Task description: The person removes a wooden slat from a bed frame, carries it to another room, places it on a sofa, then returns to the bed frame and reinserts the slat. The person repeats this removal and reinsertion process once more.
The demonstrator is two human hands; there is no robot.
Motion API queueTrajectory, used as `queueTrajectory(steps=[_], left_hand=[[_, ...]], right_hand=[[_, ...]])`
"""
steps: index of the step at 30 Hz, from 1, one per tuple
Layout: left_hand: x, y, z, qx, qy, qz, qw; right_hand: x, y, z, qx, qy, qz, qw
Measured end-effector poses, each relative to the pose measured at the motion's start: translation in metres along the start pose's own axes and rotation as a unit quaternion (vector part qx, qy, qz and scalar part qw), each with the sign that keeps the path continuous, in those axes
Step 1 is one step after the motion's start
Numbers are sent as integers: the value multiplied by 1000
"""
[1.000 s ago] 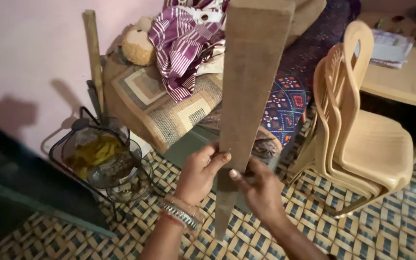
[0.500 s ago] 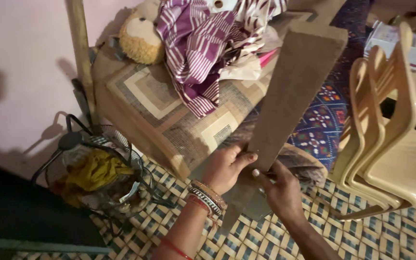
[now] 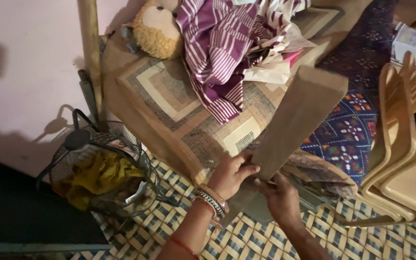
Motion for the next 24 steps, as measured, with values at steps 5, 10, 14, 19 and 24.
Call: queueTrajectory(steps=[5, 10, 14, 19, 24], left_hand=[[-18, -2, -7, -15, -27, 17, 999], [-35, 5, -8, -50, -83, 32, 995], [-40, 8, -4, -48, -78, 28, 995], [-42, 14, 11, -45, -77, 50, 995], [-51, 19, 28, -16, 33, -4, 999]], right_hand=[[21, 20, 0, -7, -51, 8, 999], [46, 26, 4, -6, -22, -90, 996], [55, 26, 9, -3, -12, -50, 999], [53, 20, 18, 6, -36, -50, 998], [41, 13, 28, 27, -36, -55, 997]])
Point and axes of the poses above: each hand's wrist, its own z-axis towards the middle knuckle, its own y-axis out of the palm, x = y × z, the point moved 3 cm from there along z, towards the middle knuckle, and after that the axes turned 4 degrees about y, right-handed, at the moved point
